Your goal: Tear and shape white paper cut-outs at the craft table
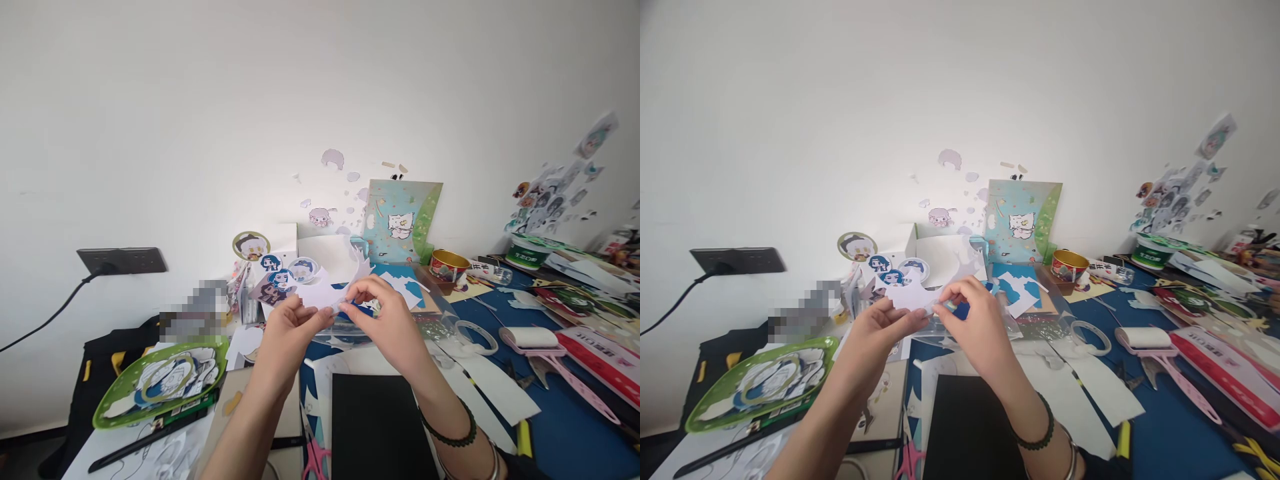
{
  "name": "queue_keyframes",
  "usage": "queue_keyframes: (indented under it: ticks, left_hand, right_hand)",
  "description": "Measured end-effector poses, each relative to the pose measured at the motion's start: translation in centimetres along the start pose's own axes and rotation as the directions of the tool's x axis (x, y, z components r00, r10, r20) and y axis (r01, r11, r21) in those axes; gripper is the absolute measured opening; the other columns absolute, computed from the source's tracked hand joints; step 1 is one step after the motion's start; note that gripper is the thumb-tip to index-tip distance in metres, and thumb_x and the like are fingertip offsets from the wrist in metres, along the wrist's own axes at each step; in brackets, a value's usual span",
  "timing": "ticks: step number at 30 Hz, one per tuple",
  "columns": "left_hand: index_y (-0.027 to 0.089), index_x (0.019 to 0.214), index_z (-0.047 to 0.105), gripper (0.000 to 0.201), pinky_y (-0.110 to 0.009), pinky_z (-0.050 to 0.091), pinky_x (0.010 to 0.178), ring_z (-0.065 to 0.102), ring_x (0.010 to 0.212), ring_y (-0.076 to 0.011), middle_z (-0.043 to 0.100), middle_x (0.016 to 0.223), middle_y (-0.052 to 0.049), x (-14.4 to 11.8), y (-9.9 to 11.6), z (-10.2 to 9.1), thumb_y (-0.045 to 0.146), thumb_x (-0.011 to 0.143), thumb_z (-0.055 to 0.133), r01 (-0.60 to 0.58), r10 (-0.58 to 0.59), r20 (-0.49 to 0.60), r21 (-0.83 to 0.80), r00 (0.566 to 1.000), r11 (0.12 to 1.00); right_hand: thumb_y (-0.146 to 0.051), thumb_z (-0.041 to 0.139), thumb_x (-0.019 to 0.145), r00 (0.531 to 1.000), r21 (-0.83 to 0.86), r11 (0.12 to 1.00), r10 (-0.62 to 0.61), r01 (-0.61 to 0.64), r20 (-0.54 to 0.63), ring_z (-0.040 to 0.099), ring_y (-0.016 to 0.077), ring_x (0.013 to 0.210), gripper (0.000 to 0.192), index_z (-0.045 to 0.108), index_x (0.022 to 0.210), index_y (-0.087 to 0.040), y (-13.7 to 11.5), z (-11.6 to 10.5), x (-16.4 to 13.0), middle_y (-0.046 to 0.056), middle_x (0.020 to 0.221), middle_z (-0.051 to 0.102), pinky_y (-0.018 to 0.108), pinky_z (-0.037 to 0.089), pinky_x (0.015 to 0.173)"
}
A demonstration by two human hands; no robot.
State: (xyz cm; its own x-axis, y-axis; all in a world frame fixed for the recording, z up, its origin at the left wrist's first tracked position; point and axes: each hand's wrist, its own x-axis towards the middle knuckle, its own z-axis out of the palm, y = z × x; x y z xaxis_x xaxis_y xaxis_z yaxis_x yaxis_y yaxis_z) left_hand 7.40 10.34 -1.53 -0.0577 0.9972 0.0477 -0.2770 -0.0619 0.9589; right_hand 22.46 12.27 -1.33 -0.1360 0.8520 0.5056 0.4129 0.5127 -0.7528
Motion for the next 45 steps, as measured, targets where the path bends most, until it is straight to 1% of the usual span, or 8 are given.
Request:
queue_keyframes:
  ticks: [14, 27, 34, 37, 39, 41, 43, 45]
  left_hand:
    - [0.012, 0.078, 0.066, 0.027, -0.030, 0.056, 0.078, 0.070, 0.077, -0.0180, 0.074, 0.080, -0.005, 0.3, -0.3, -0.4, 0.029, 0.062, 0.081, 0.037, -0.037, 0.002, -0.022, 0.999, 0.999]
    - [0.012, 0.080, 0.072, 0.026, -0.028, 0.057, 0.080, 0.067, 0.077, -0.0158, 0.072, 0.075, -0.002, 0.6, -0.6, -0.5, 0.033, 0.066, 0.079, -0.001, -0.001, -0.035, -0.075, 0.999, 0.997]
    - [0.013, 0.061, 0.065, 0.024, -0.018, 0.053, 0.061, 0.063, 0.059, -0.0103, 0.065, 0.056, 0.002, 0.5, -0.1, -0.6, 0.029, 0.060, 0.083, 0.044, -0.055, -0.088, -0.123, 0.995, 0.991]
    - [0.013, 0.060, 0.065, 0.026, -0.019, 0.054, 0.061, 0.068, 0.063, -0.0141, 0.068, 0.057, 0.000, 1.0, 0.1, -1.2, 0.028, 0.056, 0.085, 0.071, -0.095, -0.142, -0.164, 0.985, 0.984]
    - [0.012, 0.064, 0.067, 0.026, -0.020, 0.056, 0.063, 0.069, 0.065, -0.0153, 0.070, 0.062, -0.002, 1.3, 0.2, -1.6, 0.028, 0.053, 0.086, 0.051, -0.083, -0.170, -0.185, 0.982, 0.981]
    - [0.011, 0.070, 0.070, 0.029, -0.020, 0.057, 0.065, 0.070, 0.066, -0.0154, 0.072, 0.068, -0.003, 1.5, 0.3, -1.8, 0.027, 0.052, 0.086, 0.040, -0.073, -0.175, -0.185, 0.982, 0.982]
    - [0.010, 0.073, 0.071, 0.030, -0.021, 0.059, 0.067, 0.070, 0.067, -0.0157, 0.074, 0.074, -0.006, 1.4, 0.5, -1.8, 0.026, 0.052, 0.086, 0.045, -0.077, -0.174, -0.178, 0.982, 0.983]
    - [0.010, 0.072, 0.071, 0.029, -0.022, 0.059, 0.069, 0.071, 0.070, -0.0165, 0.075, 0.079, -0.008, 1.2, 0.6, -1.6, 0.025, 0.053, 0.086, 0.051, -0.081, -0.168, -0.175, 0.982, 0.983]
  right_hand:
    - [-0.015, 0.056, 0.085, 0.978, -0.198, 0.962, -0.202, 0.188, -0.051, 0.055, 0.0175, 0.081, 0.012, 0.053, 0.076, -0.021, 0.0, 0.7, -0.2, 0.001, 0.082, 0.060, 0.031, 0.043, 0.072]
    - [-0.008, 0.051, 0.089, 0.789, -0.476, 0.743, -0.596, 0.470, -0.152, 0.059, 0.0150, 0.074, 0.013, 0.056, 0.083, -0.018, 0.2, 2.2, -0.8, 0.003, 0.078, 0.067, 0.030, 0.044, 0.069]
    - [-0.006, 0.055, 0.083, 0.542, -0.692, 0.351, -0.838, 0.631, 0.069, 0.057, 0.0154, 0.062, 0.014, 0.063, 0.076, -0.015, -2.1, 2.2, -2.0, 0.004, 0.072, 0.069, 0.032, 0.043, 0.063]
    - [-0.006, 0.047, 0.086, 0.478, -0.589, 0.322, -0.869, 0.742, 0.127, 0.059, 0.0150, 0.066, 0.021, 0.064, 0.077, -0.015, -3.1, 1.7, -2.8, 0.004, 0.074, 0.069, 0.032, 0.046, 0.065]
    - [-0.006, 0.046, 0.087, 0.523, -0.428, 0.465, -0.852, 0.775, 0.022, 0.061, 0.0139, 0.072, 0.021, 0.063, 0.083, -0.017, -3.0, 1.1, -2.8, 0.003, 0.080, 0.069, 0.030, 0.048, 0.067]
    - [-0.006, 0.049, 0.086, 0.668, -0.223, 0.714, -0.700, 0.664, -0.253, 0.062, 0.0132, 0.080, 0.020, 0.062, 0.089, -0.021, -2.2, 0.4, -2.3, 0.001, 0.086, 0.068, 0.029, 0.049, 0.072]
    - [-0.014, 0.055, 0.086, 0.773, 0.055, 0.902, -0.334, 0.428, -0.539, 0.062, 0.0143, 0.089, 0.016, 0.061, 0.094, -0.026, -0.8, -0.4, -1.2, 0.000, 0.092, 0.066, 0.030, 0.050, 0.080]
    - [-0.029, 0.059, 0.086, 0.811, 0.382, 0.903, 0.071, 0.195, -0.581, 0.062, 0.0167, 0.097, 0.019, 0.060, 0.105, -0.029, 0.7, -1.3, 0.0, 0.001, 0.107, 0.064, 0.032, 0.049, 0.084]
